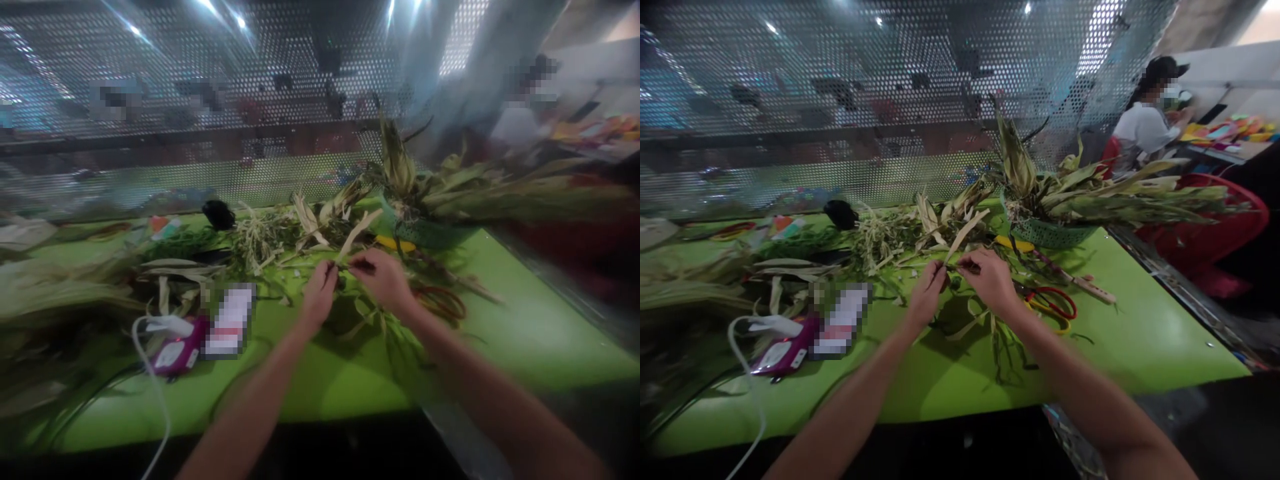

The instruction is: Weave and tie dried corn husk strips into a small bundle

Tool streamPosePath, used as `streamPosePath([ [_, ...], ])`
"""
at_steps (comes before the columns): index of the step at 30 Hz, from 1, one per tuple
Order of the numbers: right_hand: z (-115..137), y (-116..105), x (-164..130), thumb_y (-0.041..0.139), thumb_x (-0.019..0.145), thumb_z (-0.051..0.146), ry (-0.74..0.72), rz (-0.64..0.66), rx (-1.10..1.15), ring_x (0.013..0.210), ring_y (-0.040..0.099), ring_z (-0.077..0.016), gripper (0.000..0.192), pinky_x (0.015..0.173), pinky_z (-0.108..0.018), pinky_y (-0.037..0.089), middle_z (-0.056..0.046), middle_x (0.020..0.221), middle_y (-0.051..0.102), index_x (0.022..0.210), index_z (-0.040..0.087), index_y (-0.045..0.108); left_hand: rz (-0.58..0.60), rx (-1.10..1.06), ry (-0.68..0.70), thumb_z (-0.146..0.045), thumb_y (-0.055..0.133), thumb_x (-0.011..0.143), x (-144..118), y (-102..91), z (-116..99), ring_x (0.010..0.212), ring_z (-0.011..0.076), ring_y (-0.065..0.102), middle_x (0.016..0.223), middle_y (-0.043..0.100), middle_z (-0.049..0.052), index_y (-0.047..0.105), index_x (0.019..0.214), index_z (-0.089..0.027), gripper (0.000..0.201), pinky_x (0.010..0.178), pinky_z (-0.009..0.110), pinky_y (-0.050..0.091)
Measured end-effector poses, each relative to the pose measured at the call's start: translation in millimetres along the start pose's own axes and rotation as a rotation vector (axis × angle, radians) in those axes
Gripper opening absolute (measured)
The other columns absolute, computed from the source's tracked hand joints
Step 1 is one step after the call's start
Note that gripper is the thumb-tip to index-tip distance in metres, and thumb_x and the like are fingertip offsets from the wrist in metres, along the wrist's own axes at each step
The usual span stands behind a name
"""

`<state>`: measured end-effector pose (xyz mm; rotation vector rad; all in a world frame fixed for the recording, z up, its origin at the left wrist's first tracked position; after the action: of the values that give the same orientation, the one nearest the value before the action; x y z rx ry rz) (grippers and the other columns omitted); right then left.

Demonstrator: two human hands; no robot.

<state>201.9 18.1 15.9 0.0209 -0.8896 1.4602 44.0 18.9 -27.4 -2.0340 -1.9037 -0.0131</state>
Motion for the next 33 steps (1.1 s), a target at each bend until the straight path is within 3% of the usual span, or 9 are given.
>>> streamPosePath([
  [3, 10.3, 0.0, -4.5, 0.064, 0.086, 0.02, -0.168, -0.027, -0.285, 0.083, 0.059, -0.0206, 0.006, 0.072, -0.031, 0.043, -0.005, 0.084, 0.069, 0.086, 0.02, 0.07, 0.003, -0.053, 0.006, -0.03, 0.041, 0.095, 0.9, 1.0, 3.9, 0.067, 0.0121, 0.042, 0.074, 0.046, -0.001, 0.047, 0.085, -0.02, 0.015, 0.064, 0.025, 0.034],
  [8, 32.8, 6.5, -16.1, 0.057, 0.092, 0.022, -0.358, -0.037, -0.57, 0.081, 0.055, -0.0212, 0.013, 0.073, -0.034, 0.038, -0.006, 0.083, 0.068, 0.084, 0.02, 0.067, -0.07, 0.073, 0.019, -0.027, 0.045, 0.092, -1.6, 1.9, 4.8, 0.061, 0.0117, 0.039, 0.069, 0.046, -0.003, 0.047, 0.081, -0.02, 0.013, 0.061, 0.026, 0.03],
  [12, 39.7, 19.5, -24.1, 0.054, 0.093, 0.02, -0.434, 0.052, -0.554, 0.083, 0.056, -0.0208, 0.014, 0.074, -0.033, 0.038, -0.006, 0.085, 0.068, 0.087, 0.019, 0.066, -0.063, -0.06, 0.089, -0.027, 0.05, 0.088, -2.6, 3.6, 0.4, 0.066, 0.0117, 0.042, 0.072, 0.048, -0.002, 0.049, 0.079, -0.019, 0.012, 0.065, 0.026, 0.034],
  [16, 34.4, 16.2, -20.9, 0.055, 0.093, 0.022, -0.387, 0.006, -0.493, 0.083, 0.058, -0.0202, 0.013, 0.074, -0.033, 0.039, -0.004, 0.087, 0.07, 0.09, 0.02, 0.068, 0.065, -0.317, -0.091, -0.036, 0.054, 0.086, 2.1, 6.7, 7.0, 0.061, 0.01, 0.039, 0.07, 0.045, -0.003, 0.05, 0.079, -0.018, 0.019, 0.057, 0.023, 0.033],
  [23, 30.5, 9.4, -16.7, 0.058, 0.09, 0.018, -0.39, -0.016, -0.508, 0.084, 0.059, -0.0209, 0.013, 0.075, -0.034, 0.039, -0.004, 0.088, 0.071, 0.09, 0.023, 0.07, 0.053, -0.683, -0.225, -0.033, 0.057, 0.083, 2.1, 9.2, 10.4, 0.06, 0.0085, 0.041, 0.07, 0.044, -0.004, 0.049, 0.08, -0.018, 0.017, 0.056, 0.021, 0.037],
  [27, 25.4, 8.8, -14.0, 0.061, 0.089, 0.024, -0.261, 0.015, -0.3, 0.085, 0.06, -0.0204, 0.011, 0.075, -0.033, 0.043, -0.005, 0.091, 0.071, 0.094, 0.021, 0.07, 0.062, -0.503, -0.213, -0.038, 0.056, 0.087, 1.2, 7.2, 6.1, 0.062, 0.0094, 0.043, 0.073, 0.047, -0.003, 0.049, 0.085, -0.019, 0.02, 0.058, 0.022, 0.037],
  [30, 14.2, 3.8, -9.2, 0.063, 0.087, 0.033, -0.003, -0.028, 0.027, 0.072, 0.059, -0.0161, 0.016, 0.066, -0.028, 0.045, -0.003, 0.084, 0.069, 0.094, 0.02, 0.068, 0.062, -0.211, -0.102, -0.036, 0.05, 0.091, 0.8, 4.1, -2.5, 0.063, 0.0104, 0.041, 0.071, 0.045, -0.003, 0.049, 0.084, -0.019, 0.018, 0.059, 0.024, 0.034],
  [33, 2.9, -0.2, -5.1, 0.065, 0.084, 0.04, 0.233, -0.087, 0.299, 0.06, 0.054, -0.0131, 0.022, 0.056, -0.025, 0.042, 0.0, 0.069, 0.063, 0.082, 0.018, 0.065, 0.061, 0.049, 0.021, -0.029, 0.049, 0.091, -1.0, 2.5, -12.5, 0.066, 0.012, 0.042, 0.071, 0.048, -0.002, 0.049, 0.081, -0.019, 0.014, 0.062, 0.026, 0.033],
])
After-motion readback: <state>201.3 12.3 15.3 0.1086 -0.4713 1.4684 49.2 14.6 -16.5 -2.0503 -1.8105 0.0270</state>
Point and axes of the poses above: each hand's wrist, its own x-axis towards the middle knuckle, its own y-axis out of the palm, z = x × y, the point moved 4 cm from there along x, towards the middle knuckle
